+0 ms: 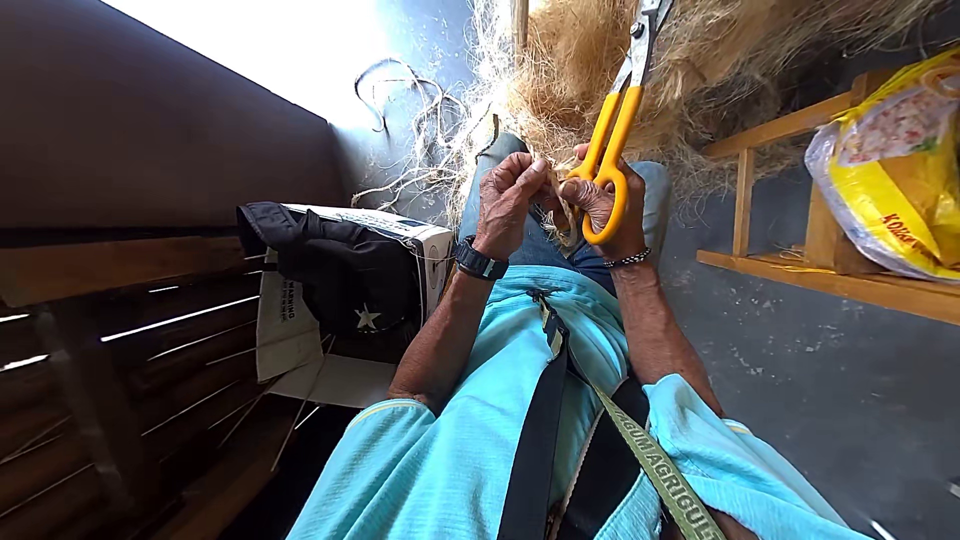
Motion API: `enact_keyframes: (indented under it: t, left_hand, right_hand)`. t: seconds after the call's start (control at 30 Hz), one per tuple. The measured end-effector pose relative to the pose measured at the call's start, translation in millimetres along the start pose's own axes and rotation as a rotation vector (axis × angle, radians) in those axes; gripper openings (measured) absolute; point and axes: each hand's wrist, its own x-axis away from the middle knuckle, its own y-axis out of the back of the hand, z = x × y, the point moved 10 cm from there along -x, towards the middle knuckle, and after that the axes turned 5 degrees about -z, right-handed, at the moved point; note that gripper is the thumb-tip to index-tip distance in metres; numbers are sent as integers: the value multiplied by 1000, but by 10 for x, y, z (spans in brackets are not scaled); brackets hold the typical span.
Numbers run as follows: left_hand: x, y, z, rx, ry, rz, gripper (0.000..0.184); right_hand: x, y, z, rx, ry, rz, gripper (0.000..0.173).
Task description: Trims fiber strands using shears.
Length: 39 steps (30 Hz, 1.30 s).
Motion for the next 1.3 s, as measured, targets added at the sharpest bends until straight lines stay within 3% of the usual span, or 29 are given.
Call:
enact_keyframes:
  t: [0.13, 0.23, 0.53, 0.73, 1.3]
  left_hand:
    - [-77, 125, -41, 134, 71, -106, 11]
    - [-130, 136, -99, 236, 116, -135, 13]
    - [-382, 51, -365, 314, 61, -116, 14]
    - [-481, 79, -435, 289, 40, -154, 11]
    - [-437, 68, -292, 247, 116, -188, 8]
  right_hand:
    - [77, 78, 20, 13, -10, 106, 60]
    - [264, 245, 19, 189, -11, 216, 66]
    - [757, 783, -118, 653, -63, 227, 112]
    - [944, 868, -99, 820, 18, 287, 101]
    - [837, 710, 8, 1009, 123, 275, 92]
